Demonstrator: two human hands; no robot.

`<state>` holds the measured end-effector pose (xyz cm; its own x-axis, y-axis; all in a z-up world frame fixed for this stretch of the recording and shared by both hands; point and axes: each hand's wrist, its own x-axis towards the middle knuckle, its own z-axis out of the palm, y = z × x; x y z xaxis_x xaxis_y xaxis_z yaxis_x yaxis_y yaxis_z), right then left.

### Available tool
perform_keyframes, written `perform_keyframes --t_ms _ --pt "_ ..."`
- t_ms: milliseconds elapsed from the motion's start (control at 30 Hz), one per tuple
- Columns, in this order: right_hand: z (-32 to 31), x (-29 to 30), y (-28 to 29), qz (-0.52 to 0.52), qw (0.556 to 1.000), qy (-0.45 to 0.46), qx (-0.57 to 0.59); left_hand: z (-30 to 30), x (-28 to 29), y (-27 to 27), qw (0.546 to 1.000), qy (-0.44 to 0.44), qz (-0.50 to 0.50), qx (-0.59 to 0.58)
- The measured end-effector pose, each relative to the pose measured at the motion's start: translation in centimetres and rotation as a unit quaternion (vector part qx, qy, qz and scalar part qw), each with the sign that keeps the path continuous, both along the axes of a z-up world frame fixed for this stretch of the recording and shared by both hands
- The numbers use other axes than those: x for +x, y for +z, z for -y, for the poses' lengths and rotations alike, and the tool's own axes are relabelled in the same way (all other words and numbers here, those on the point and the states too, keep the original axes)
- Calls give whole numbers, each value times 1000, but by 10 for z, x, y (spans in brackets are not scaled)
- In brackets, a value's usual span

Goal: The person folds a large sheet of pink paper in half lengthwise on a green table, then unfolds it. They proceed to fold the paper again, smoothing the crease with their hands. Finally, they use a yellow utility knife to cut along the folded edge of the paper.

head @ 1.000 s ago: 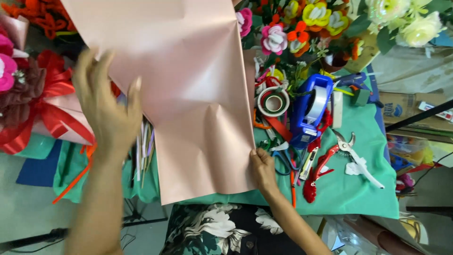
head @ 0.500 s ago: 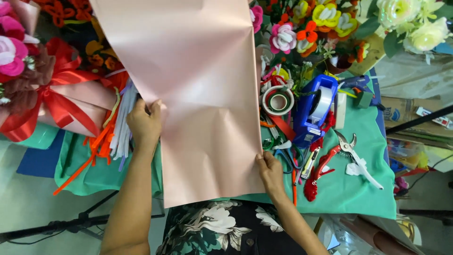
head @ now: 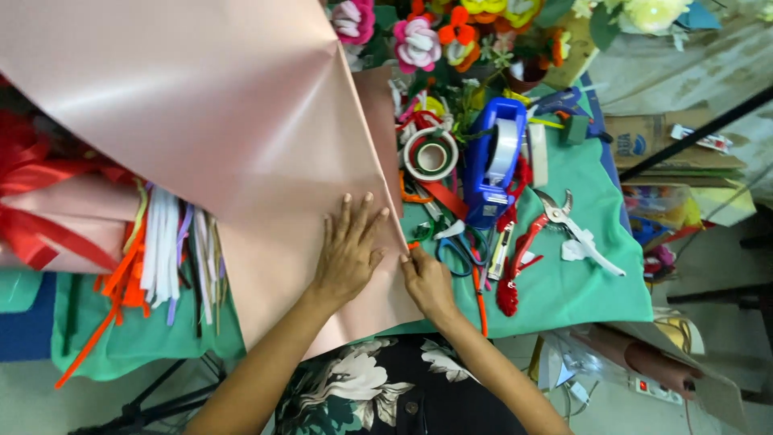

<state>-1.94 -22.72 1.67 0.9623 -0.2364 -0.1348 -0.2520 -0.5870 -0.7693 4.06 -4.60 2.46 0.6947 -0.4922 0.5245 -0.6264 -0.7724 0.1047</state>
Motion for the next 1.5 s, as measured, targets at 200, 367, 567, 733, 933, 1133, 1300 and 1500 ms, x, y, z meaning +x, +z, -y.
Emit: perform_keyframes --t_ms 200,367,567,733,933,1133,1300,1500 --pt "3 -5 -1 0 998 26 -59 4 5 -2 994 47 -93 39" --pt "6 -18 14 -2 988 54 -144 7 11 -6 989 58 -132 28" --pt "18 -38 5 9 969 97 -226 9 13 -7 979 84 -178 58" --pt "24 -55 14 38 958 113 -261 9 14 -3 971 86 -214 67" --pt "35 -73 -7 -39 944 169 -282 9 11 1 962 89 -250 58" --pt "58 -88 -6 -12 939 137 -317 10 9 7 963 87 -247 61" --pt "110 -80 -13 234 869 44 -433 8 6 -8 997 53 -54 -21" --pt "140 -85 -5 256 851 58 -456 5 25 -68 996 14 86 -37"
